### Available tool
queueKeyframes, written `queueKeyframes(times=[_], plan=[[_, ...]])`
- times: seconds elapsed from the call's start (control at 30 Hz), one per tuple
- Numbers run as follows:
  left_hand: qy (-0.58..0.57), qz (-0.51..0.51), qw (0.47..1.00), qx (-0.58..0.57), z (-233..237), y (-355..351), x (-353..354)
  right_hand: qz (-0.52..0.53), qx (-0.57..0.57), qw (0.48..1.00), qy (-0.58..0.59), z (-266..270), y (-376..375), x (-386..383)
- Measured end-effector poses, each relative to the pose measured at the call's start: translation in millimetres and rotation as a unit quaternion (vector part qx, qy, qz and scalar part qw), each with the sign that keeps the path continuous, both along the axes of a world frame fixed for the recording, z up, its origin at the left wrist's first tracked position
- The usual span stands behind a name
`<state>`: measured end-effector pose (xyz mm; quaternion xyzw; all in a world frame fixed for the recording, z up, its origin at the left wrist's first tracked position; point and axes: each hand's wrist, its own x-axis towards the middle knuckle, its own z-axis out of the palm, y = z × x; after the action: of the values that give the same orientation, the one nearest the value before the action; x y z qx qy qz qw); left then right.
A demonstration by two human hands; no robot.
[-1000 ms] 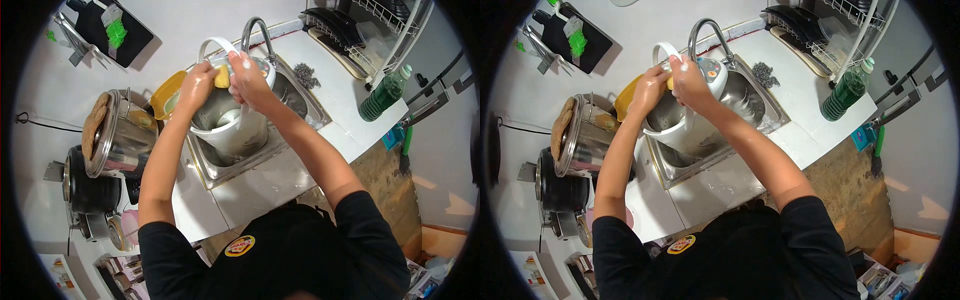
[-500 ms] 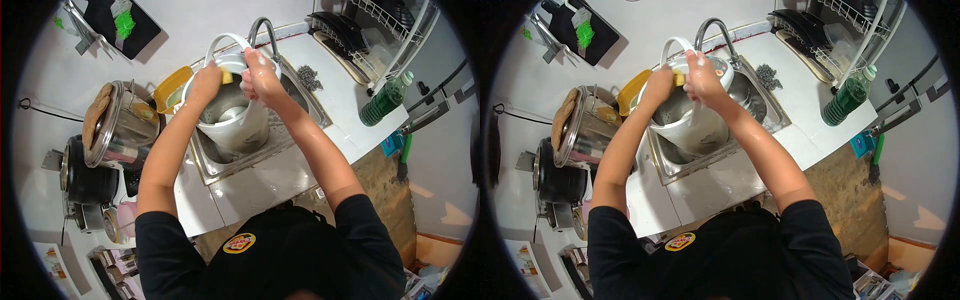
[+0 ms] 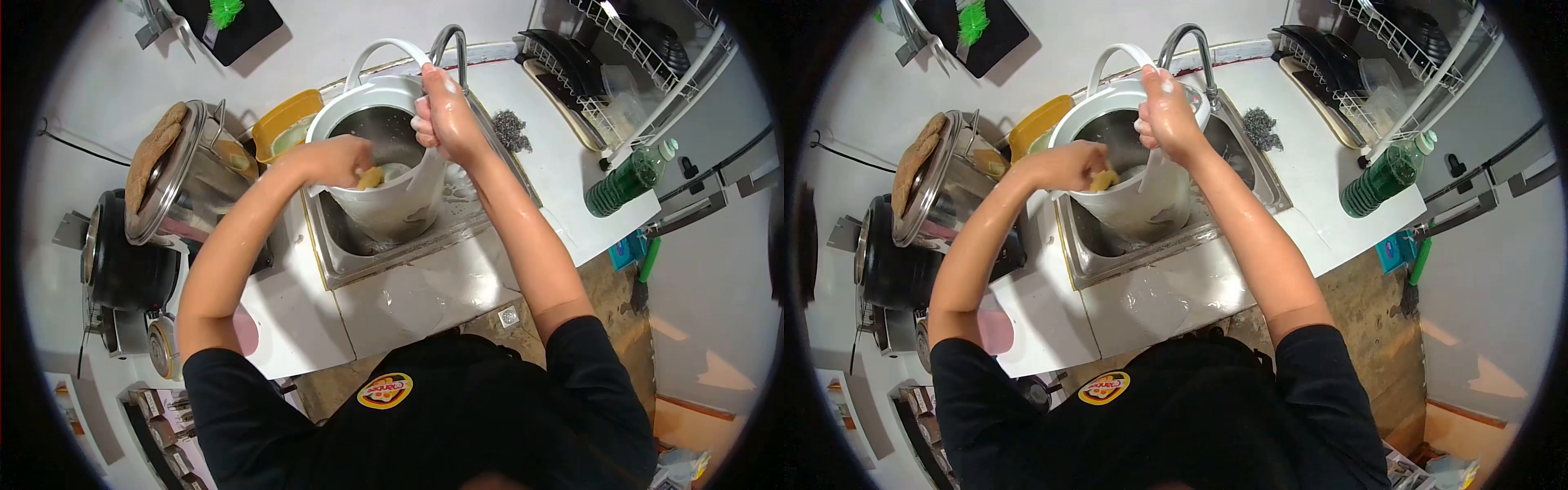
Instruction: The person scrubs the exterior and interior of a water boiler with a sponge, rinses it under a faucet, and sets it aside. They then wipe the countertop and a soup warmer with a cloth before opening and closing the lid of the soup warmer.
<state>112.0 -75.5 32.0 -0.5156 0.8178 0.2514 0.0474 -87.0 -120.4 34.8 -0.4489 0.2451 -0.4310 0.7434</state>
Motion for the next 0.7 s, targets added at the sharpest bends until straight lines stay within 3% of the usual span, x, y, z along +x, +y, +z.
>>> queueKeyframes(times=[0.1,0.2,0.27,0.37,0.6,0.7], plan=[[-0.027,-0.039,0.987,-0.151,28.0,27.6,11.4,-0.001,0.001,1.000,0.011,-2.3,-3.6,-2.3],[0.049,0.075,0.981,-0.173,32.1,51.2,-19.5,0.004,-0.001,1.000,0.027,-1.1,-9.0,-0.7],[0.097,0.107,0.965,-0.217,-10.6,59.0,-49.0,-0.009,-0.005,0.999,0.035,-0.4,-6.6,3.8],[0.051,0.118,0.914,-0.385,-49.8,59.8,-77.7,-0.039,-0.026,0.996,0.072,4.6,-0.4,6.7],[0.003,0.047,0.876,-0.479,-63.6,90.0,-12.2,-0.047,0.055,0.997,0.004,-10.2,-11.8,-7.0],[0.017,0.125,0.798,-0.589,-60.4,114.2,14.8,-0.069,0.054,0.996,-0.001,-8.1,-11.5,-8.4]])
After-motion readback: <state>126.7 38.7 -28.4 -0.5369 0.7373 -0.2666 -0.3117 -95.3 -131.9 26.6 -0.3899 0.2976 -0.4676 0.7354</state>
